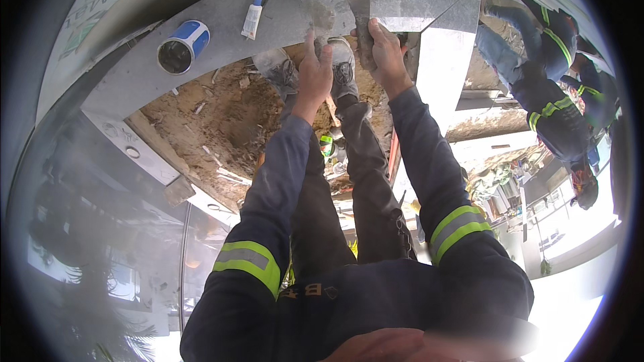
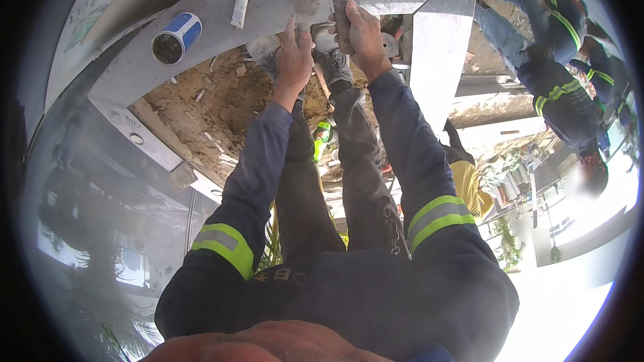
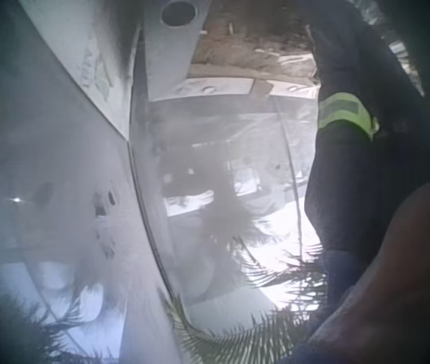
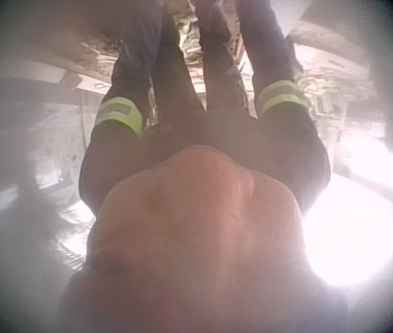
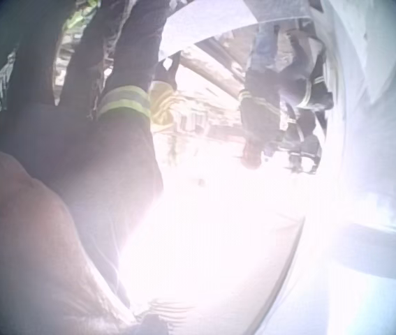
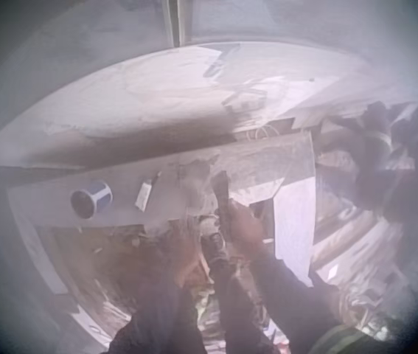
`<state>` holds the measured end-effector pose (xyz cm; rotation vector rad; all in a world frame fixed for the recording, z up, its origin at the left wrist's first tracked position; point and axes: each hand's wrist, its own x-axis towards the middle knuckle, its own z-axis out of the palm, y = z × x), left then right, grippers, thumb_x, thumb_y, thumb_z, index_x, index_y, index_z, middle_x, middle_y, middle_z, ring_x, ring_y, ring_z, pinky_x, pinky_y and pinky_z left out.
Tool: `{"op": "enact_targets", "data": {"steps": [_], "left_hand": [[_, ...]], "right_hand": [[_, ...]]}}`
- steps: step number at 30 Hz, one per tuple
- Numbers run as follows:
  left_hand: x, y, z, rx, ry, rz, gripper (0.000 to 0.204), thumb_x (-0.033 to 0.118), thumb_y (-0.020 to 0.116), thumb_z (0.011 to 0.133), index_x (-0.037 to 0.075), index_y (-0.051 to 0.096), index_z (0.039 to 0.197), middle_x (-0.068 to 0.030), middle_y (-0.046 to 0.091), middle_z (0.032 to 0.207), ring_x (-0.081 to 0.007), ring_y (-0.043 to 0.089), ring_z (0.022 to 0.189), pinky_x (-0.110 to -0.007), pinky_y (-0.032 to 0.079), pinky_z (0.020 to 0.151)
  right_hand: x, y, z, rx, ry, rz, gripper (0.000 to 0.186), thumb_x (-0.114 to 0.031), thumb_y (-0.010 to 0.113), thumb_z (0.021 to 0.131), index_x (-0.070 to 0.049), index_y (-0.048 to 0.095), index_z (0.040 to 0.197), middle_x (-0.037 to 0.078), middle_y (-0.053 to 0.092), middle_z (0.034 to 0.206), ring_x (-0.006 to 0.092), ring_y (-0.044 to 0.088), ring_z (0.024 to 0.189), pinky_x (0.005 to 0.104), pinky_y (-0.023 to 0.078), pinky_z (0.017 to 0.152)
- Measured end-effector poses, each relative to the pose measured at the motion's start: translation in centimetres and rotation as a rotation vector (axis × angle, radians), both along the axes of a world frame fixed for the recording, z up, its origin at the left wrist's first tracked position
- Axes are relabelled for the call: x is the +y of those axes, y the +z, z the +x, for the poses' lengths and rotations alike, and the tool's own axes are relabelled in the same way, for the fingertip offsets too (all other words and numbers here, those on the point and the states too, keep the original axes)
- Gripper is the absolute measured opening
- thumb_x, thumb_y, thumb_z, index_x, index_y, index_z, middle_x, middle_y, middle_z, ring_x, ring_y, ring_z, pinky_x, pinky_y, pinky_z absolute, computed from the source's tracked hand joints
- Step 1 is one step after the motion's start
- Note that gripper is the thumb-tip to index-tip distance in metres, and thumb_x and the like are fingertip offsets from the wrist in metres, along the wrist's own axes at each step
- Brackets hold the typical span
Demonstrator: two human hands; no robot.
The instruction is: The person kneels on the ground and positions a large stone slab onto a prepared base. They use a trowel to apply adhesive or grout into the joints between slabs, then smooth the surface with a cloth. The person also uses a small tube to apply sealant into the joints.
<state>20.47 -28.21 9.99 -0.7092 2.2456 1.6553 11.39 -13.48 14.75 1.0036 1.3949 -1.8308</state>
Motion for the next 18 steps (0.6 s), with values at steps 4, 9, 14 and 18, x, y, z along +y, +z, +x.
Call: {"op": "enact_targets", "data": {"steps": [4, 9, 14, 18], "left_hand": [[2.0, 1.6, -1.7, -0.230, 0.053, 0.731, 0.049, 0.049, 0.050, 0.108, 0.003, 0.061, 0.117, -0.0013, 0.060, 0.074, -0.0089, 0.053, 0.060, -0.028, 0.043, 0.053], [1.8, 1.4, -4.3, -0.286, 0.081, 0.750, 0.048, 0.049, 0.056, 0.106, 0.002, 0.066, 0.111, -0.0006, 0.061, 0.078, -0.0099, 0.060, 0.065, -0.028, 0.048, 0.056], [0.3, 0.3, -6.5, -0.523, -0.098, 0.902, 0.047, 0.047, 0.063, 0.103, 0.000, 0.067, 0.112, -0.0021, 0.064, 0.085, -0.0141, 0.070, 0.076, -0.031, 0.057, 0.064], [0.1, -1.1, -7.5, -0.530, -0.117, 0.888, 0.050, 0.048, 0.065, 0.101, -0.001, 0.067, 0.113, -0.0029, 0.064, 0.087, -0.0156, 0.070, 0.078, -0.032, 0.058, 0.070]], "right_hand": [[-2.0, -0.6, 2.5, 0.445, 0.297, 0.421, 0.044, -0.033, 0.060, 0.107, 0.006, 0.066, 0.124, 0.010, 0.063, 0.108, 0.0141, 0.061, 0.084, 0.0295, 0.051, 0.075], [0.6, -2.6, 3.6, 0.696, 0.442, 0.920, 0.051, -0.024, 0.071, 0.095, -0.002, 0.059, 0.140, 0.019, 0.049, 0.132, 0.0273, 0.051, 0.117, 0.0394, 0.043, 0.100], [3.3, -5.4, 2.8, 0.955, 1.062, 1.211, 0.066, -0.013, 0.071, 0.081, -0.012, 0.053, 0.145, 0.015, 0.049, 0.137, 0.0334, 0.048, 0.127, 0.0542, 0.035, 0.106], [4.1, -9.6, -0.4, 0.956, 1.310, 1.210, 0.044, -0.022, 0.076, 0.081, -0.017, 0.063, 0.122, 0.006, 0.058, 0.125, 0.0285, 0.056, 0.119, 0.0490, 0.041, 0.100]]}}
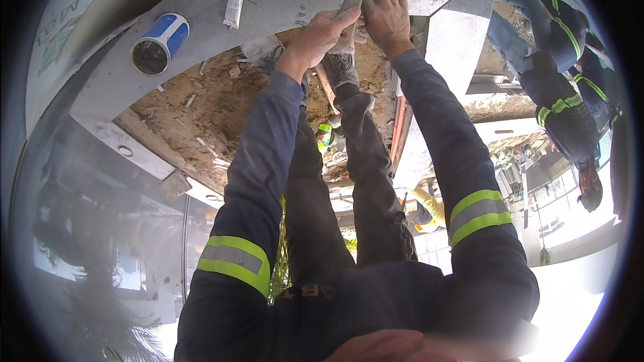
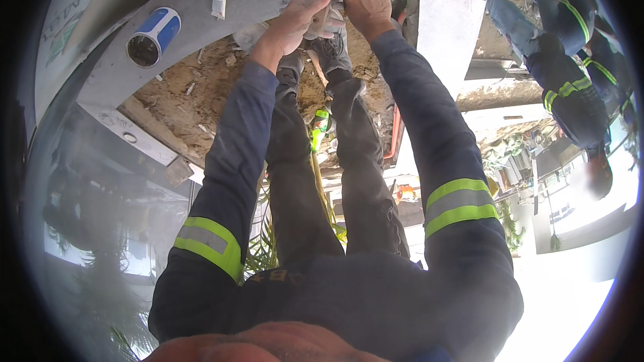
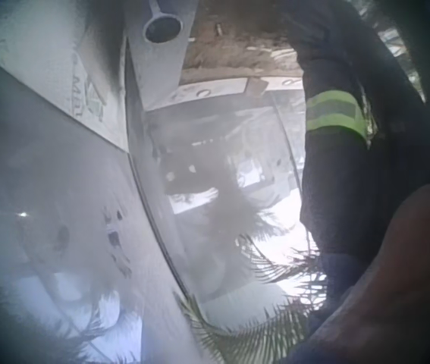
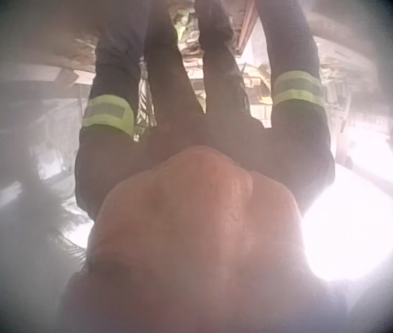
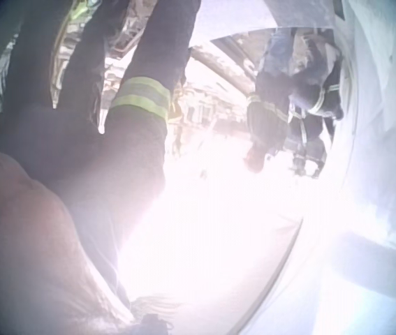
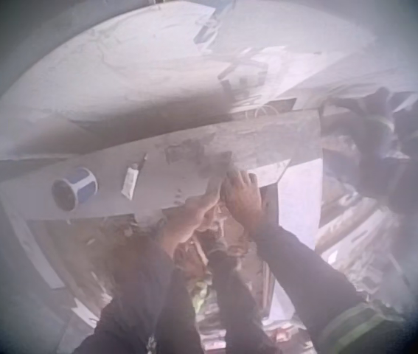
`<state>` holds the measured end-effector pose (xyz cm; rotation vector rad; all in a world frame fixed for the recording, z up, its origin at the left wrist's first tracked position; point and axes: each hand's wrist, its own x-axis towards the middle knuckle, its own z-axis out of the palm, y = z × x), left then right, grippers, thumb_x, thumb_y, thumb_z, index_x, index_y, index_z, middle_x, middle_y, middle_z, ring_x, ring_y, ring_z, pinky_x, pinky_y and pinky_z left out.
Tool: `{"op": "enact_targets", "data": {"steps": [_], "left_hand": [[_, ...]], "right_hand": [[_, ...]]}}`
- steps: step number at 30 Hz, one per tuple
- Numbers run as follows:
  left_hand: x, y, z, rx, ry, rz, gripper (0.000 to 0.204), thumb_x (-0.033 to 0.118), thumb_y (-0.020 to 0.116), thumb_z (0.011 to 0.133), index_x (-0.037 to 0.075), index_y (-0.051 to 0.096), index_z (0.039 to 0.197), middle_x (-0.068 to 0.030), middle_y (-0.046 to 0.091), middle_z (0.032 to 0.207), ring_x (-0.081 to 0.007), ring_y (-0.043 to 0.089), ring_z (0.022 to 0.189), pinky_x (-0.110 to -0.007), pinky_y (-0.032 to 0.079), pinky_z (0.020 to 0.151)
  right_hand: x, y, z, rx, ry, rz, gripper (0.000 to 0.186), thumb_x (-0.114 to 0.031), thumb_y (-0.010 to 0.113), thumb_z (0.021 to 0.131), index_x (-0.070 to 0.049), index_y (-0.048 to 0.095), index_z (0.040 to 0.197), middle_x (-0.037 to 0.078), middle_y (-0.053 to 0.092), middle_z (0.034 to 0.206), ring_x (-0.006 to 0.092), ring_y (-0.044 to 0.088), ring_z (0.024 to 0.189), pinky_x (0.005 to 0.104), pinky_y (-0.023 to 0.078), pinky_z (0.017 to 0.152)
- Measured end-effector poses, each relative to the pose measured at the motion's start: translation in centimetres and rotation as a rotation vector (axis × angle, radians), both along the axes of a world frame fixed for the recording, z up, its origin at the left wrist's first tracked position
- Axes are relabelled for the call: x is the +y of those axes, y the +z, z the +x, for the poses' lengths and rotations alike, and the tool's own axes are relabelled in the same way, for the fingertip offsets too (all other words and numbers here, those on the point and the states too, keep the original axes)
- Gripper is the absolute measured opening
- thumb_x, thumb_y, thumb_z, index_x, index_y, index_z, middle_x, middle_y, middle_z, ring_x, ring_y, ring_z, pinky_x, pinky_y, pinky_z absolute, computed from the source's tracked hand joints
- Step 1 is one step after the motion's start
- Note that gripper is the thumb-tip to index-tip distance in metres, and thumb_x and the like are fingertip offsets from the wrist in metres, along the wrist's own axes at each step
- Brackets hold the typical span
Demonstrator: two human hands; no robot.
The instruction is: The person kneels on the ground and positions a large stone slab onto a prepared base. They use a trowel to apply adhesive or grout into the joints between slabs, then smooth the surface with a cloth. The person also uses a small tube to apply sealant into the joints.
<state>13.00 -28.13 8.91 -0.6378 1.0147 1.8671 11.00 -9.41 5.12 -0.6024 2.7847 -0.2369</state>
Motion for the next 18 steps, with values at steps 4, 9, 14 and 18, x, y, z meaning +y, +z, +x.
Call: {"op": "enact_targets", "data": {"steps": [4, 9, 14, 18], "left_hand": [[-1.7, -1.9, -0.5, 0.033, -0.054, 0.055, 0.057, 0.050, 0.067, 0.099, -0.003, 0.063, 0.121, -0.0097, 0.067, 0.100, -0.0227, 0.071, 0.099, -0.036, 0.060, 0.080], [-4.7, -4.2, -1.3, 0.049, 0.023, -0.159, 0.050, 0.047, 0.062, 0.103, -0.002, 0.060, 0.111, -0.0088, 0.065, 0.091, -0.0175, 0.061, 0.077, -0.034, 0.049, 0.060], [-2.1, -7.5, -1.0, -0.028, 0.033, -0.343, 0.043, 0.042, 0.056, 0.106, 0.000, 0.060, 0.104, -0.0043, 0.059, 0.076, -0.0129, 0.052, 0.061, -0.029, 0.035, 0.050], [-0.7, -10.0, 0.8, -0.054, 0.026, -0.453, 0.038, 0.036, 0.057, 0.104, -0.001, 0.064, 0.095, -0.0118, 0.066, 0.079, -0.0161, 0.063, 0.069, -0.033, 0.045, 0.053]], "right_hand": [[2.0, -2.5, -0.6, 0.051, 0.145, 0.142, 0.034, -0.022, 0.072, 0.085, -0.019, 0.065, 0.118, 0.005, 0.059, 0.115, 0.0268, 0.059, 0.110, 0.0467, 0.044, 0.095], [4.9, 0.4, -1.1, 0.089, -0.162, 0.002, 0.065, -0.013, 0.071, 0.084, -0.022, 0.056, 0.147, 0.005, 0.060, 0.123, 0.0276, 0.062, 0.109, 0.0402, 0.054, 0.093], [2.2, 1.4, -1.2, 0.099, 0.091, -0.398, 0.076, -0.007, 0.073, 0.081, -0.024, 0.051, 0.152, 0.004, 0.061, 0.130, 0.0268, 0.064, 0.111, 0.0397, 0.059, 0.088], [-2.1, -1.8, -0.6, -0.039, 0.166, -0.240, 0.070, -0.008, 0.071, 0.084, -0.023, 0.053, 0.150, 0.003, 0.062, 0.132, 0.0258, 0.065, 0.111, 0.0411, 0.061, 0.085]]}}
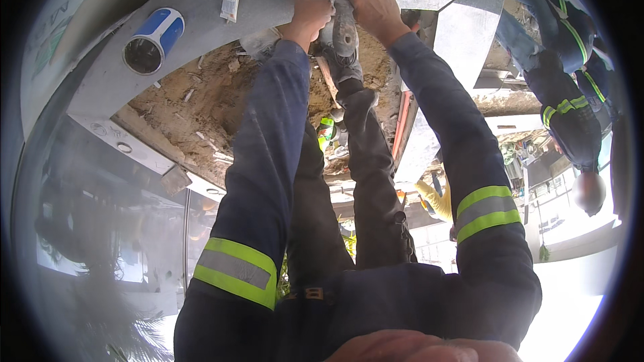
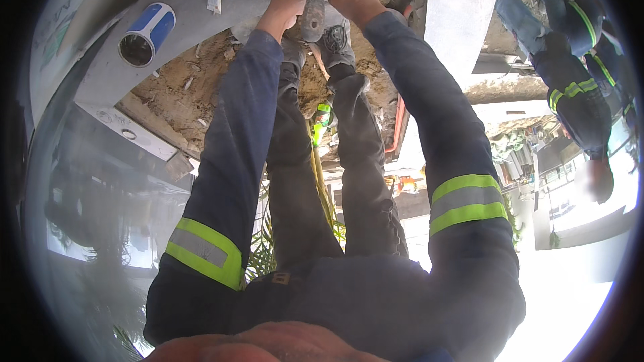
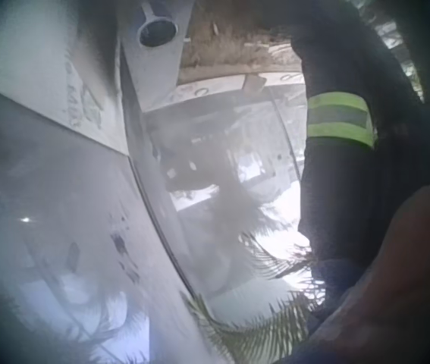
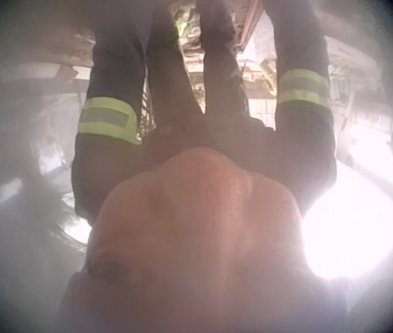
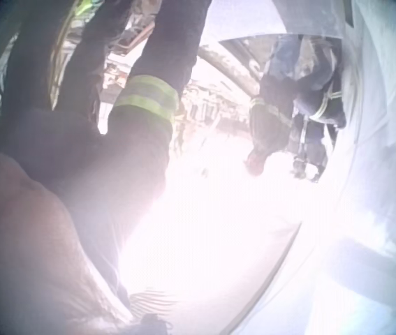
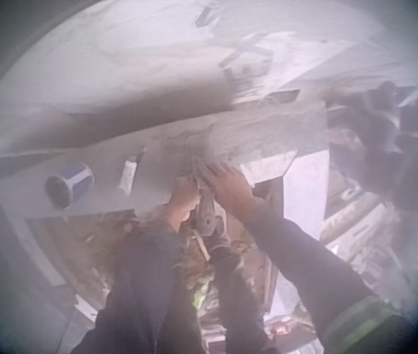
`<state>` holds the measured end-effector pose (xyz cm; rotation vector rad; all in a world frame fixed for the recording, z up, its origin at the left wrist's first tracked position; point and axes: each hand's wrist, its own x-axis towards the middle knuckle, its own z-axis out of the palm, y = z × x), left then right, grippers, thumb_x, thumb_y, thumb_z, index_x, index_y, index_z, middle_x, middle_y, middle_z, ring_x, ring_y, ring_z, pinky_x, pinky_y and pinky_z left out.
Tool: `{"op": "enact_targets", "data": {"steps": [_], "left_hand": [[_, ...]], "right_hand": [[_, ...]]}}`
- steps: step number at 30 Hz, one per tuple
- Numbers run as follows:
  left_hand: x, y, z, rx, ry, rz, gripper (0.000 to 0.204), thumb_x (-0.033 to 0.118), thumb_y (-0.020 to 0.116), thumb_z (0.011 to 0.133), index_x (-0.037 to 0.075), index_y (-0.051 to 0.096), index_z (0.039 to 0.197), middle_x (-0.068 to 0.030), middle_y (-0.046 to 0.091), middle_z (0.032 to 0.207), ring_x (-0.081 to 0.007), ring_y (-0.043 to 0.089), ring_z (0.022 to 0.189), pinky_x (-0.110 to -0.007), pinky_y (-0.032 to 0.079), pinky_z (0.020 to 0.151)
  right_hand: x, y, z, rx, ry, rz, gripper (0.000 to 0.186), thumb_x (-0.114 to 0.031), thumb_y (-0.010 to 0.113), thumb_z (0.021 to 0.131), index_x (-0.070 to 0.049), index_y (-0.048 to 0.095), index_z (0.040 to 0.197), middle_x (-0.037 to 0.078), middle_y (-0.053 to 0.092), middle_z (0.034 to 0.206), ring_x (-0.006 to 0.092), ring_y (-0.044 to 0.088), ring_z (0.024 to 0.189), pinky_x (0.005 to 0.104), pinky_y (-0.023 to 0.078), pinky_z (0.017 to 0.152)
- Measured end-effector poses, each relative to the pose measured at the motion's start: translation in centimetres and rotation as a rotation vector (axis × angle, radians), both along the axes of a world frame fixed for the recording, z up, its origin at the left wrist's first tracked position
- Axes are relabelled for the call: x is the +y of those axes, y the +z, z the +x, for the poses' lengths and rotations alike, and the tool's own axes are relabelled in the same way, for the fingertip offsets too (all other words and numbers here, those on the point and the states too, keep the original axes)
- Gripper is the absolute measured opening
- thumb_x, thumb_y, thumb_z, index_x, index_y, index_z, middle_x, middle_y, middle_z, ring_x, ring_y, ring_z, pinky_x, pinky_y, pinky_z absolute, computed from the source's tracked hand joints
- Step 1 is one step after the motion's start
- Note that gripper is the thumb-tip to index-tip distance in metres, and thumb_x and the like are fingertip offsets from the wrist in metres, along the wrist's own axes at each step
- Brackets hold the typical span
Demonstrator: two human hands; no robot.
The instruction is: The person kneels on the ground and positions a large stone slab onto a prepared base. They use a trowel to apply adhesive or grout into the joints between slabs, then smooth the surface with a cloth. The person also uses a small tube to apply sealant into the joints.
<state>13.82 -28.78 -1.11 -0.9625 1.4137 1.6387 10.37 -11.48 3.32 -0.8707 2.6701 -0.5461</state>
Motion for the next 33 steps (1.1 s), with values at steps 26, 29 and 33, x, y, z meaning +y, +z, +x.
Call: {"op": "enact_targets", "data": {"steps": [26, 29, 33], "left_hand": [[-0.2, -1.9, 0.1, -0.070, 0.154, 0.092, 0.051, 0.039, 0.063, 0.102, -0.012, 0.070, 0.106, -0.0241, 0.073, 0.092, -0.0311, 0.071, 0.085, -0.044, 0.052, 0.071], [0.0, -2.9, 0.5, 0.193, 0.089, -0.042, 0.049, 0.037, 0.063, 0.102, -0.011, 0.071, 0.104, -0.0231, 0.073, 0.091, -0.0301, 0.071, 0.083, -0.044, 0.051, 0.069], [-0.2, -3.9, 0.8, 0.200, 0.031, -0.030, 0.051, 0.038, 0.060, 0.102, -0.012, 0.070, 0.101, -0.0224, 0.073, 0.090, -0.0295, 0.070, 0.079, -0.043, 0.050, 0.066]], "right_hand": [[-3.3, -0.9, -1.5, 0.010, -0.190, 0.166, 0.066, -0.014, 0.068, 0.087, -0.022, 0.050, 0.150, 0.000, 0.059, 0.120, 0.0290, 0.061, 0.107, 0.0422, 0.061, 0.080], [-3.8, -1.4, -1.5, -0.111, -0.178, 0.243, 0.066, -0.012, 0.067, 0.086, -0.022, 0.050, 0.149, 0.001, 0.056, 0.120, 0.0282, 0.060, 0.108, 0.0412, 0.061, 0.081], [-4.1, -1.5, -1.4, 0.044, -0.157, 0.180, 0.066, -0.010, 0.068, 0.085, -0.020, 0.050, 0.148, 0.000, 0.054, 0.121, 0.0264, 0.059, 0.100, 0.0391, 0.062, 0.076]]}}
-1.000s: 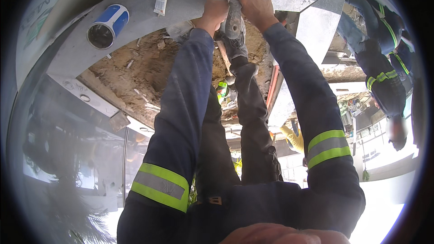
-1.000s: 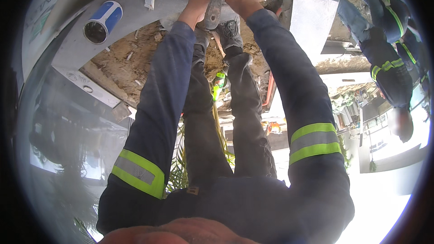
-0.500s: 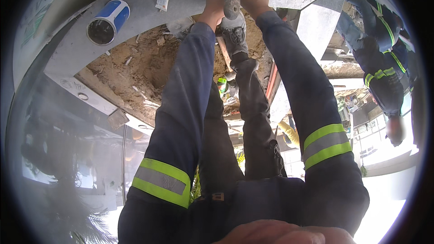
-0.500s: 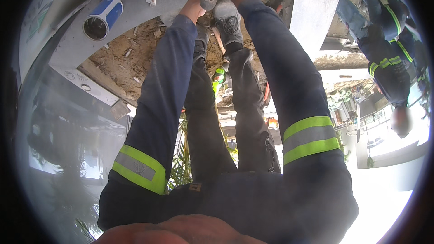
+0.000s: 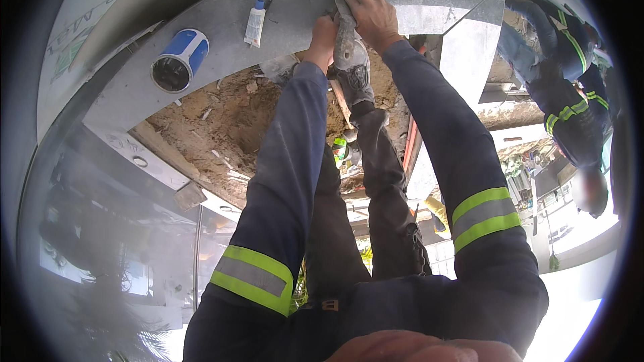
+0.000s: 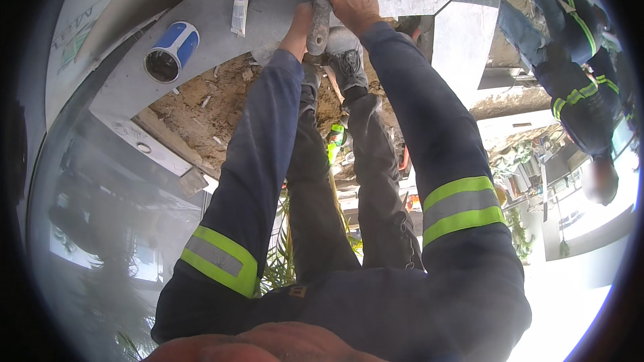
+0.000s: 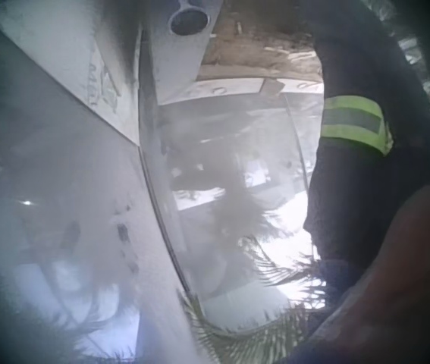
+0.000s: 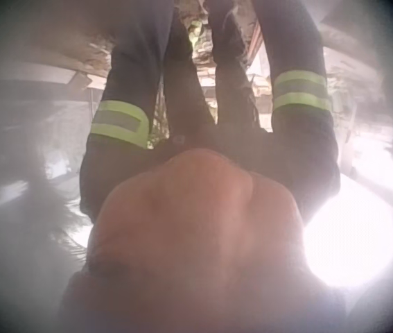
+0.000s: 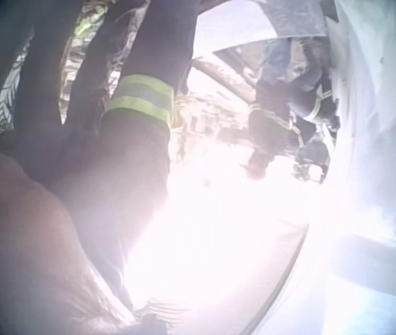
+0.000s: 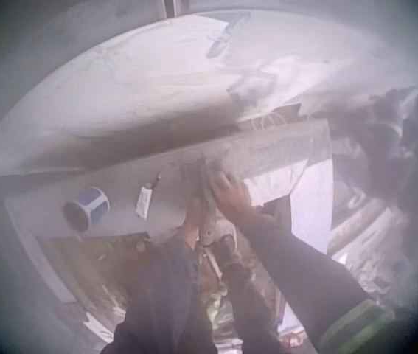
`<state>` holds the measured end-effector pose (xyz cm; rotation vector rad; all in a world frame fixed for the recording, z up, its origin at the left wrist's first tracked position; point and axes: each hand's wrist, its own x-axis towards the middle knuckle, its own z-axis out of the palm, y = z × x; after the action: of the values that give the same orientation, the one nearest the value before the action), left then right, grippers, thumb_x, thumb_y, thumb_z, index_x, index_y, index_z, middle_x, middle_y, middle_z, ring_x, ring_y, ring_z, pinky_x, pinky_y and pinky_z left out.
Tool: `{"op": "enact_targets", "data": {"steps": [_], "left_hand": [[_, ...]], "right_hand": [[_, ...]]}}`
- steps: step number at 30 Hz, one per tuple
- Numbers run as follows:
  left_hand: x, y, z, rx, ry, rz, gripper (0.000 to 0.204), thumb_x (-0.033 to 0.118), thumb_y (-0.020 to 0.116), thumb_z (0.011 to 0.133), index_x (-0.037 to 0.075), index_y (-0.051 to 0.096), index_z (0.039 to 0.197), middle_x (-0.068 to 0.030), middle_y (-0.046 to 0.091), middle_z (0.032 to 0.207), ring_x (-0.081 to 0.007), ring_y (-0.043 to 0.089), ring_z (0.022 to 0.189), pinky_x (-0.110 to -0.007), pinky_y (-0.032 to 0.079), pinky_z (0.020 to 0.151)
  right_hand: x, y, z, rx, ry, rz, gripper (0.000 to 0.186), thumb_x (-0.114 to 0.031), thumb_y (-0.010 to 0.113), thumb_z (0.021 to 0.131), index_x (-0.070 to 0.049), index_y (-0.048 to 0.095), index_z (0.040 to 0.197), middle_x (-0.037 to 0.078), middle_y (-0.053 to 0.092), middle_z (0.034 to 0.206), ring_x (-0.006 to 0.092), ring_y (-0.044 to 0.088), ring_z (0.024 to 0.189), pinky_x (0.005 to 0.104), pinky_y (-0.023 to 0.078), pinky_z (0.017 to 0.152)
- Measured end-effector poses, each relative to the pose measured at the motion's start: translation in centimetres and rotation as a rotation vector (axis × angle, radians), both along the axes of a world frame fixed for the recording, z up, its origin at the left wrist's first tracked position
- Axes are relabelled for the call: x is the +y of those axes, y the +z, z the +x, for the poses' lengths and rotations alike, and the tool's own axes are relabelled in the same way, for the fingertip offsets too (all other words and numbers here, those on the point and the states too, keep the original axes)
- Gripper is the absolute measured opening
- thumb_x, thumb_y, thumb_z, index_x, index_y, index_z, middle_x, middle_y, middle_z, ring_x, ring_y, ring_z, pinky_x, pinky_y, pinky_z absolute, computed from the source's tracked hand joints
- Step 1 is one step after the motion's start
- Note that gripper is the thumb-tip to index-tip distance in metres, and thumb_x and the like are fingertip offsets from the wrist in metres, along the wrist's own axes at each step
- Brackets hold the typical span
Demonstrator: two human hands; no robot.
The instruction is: The person kneels on the ground and positions a large stone slab onto a prepared base. They use a trowel to apply adhesive or grout into the joints between slabs, then smooth the surface with a cloth. The person also uses a small tube to apply sealant into the joints.
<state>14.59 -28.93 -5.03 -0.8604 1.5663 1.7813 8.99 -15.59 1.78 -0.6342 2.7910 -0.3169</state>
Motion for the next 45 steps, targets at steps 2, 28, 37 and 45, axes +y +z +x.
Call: {"op": "enact_targets", "data": {"steps": [2, 28, 37, 45], "left_hand": [[-0.2, 0.3, -0.1, -0.122, 0.029, 0.094, 0.052, 0.039, 0.059, 0.103, -0.012, 0.070, 0.099, -0.0213, 0.072, 0.087, -0.0290, 0.070, 0.076, -0.043, 0.050, 0.064], [0.6, -1.3, 0.1, 0.019, -0.221, -0.162, 0.049, 0.040, 0.063, 0.103, -0.006, 0.067, 0.085, -0.0103, 0.062, 0.067, -0.0214, 0.056, 0.052, -0.040, 0.036, 0.045], [-2.5, 3.8, -4.2, 0.024, -0.389, -0.203, 0.064, 0.049, 0.055, 0.105, -0.009, 0.062, 0.078, -0.0162, 0.063, 0.066, -0.0230, 0.053, 0.045, -0.041, 0.042, 0.043], [-3.1, 5.8, -5.2, -0.065, -0.409, -0.069, 0.064, 0.050, 0.054, 0.105, -0.004, 0.059, 0.070, -0.0124, 0.057, 0.058, -0.0211, 0.052, 0.045, -0.041, 0.041, 0.044]], "right_hand": [[0.1, 0.1, 0.1, 0.048, -0.053, -0.004, 0.066, -0.011, 0.068, 0.085, -0.021, 0.050, 0.149, 0.000, 0.054, 0.121, 0.0260, 0.059, 0.102, 0.0390, 0.062, 0.077], [-0.3, 2.5, -4.2, -0.034, -0.157, 0.135, 0.073, -0.007, 0.070, 0.083, -0.021, 0.049, 0.152, 0.001, 0.058, 0.126, 0.0311, 0.061, 0.104, 0.0412, 0.059, 0.085], [1.6, 1.3, -1.9, 0.030, -0.063, 0.096, 0.070, -0.007, 0.066, 0.084, -0.022, 0.050, 0.150, 0.001, 0.057, 0.118, 0.0297, 0.059, 0.097, 0.0399, 0.059, 0.078], [2.1, 0.7, -1.6, 0.227, -0.099, -0.052, 0.067, -0.008, 0.067, 0.082, -0.017, 0.054, 0.147, 0.004, 0.059, 0.119, 0.0304, 0.061, 0.098, 0.0413, 0.059, 0.075]]}}
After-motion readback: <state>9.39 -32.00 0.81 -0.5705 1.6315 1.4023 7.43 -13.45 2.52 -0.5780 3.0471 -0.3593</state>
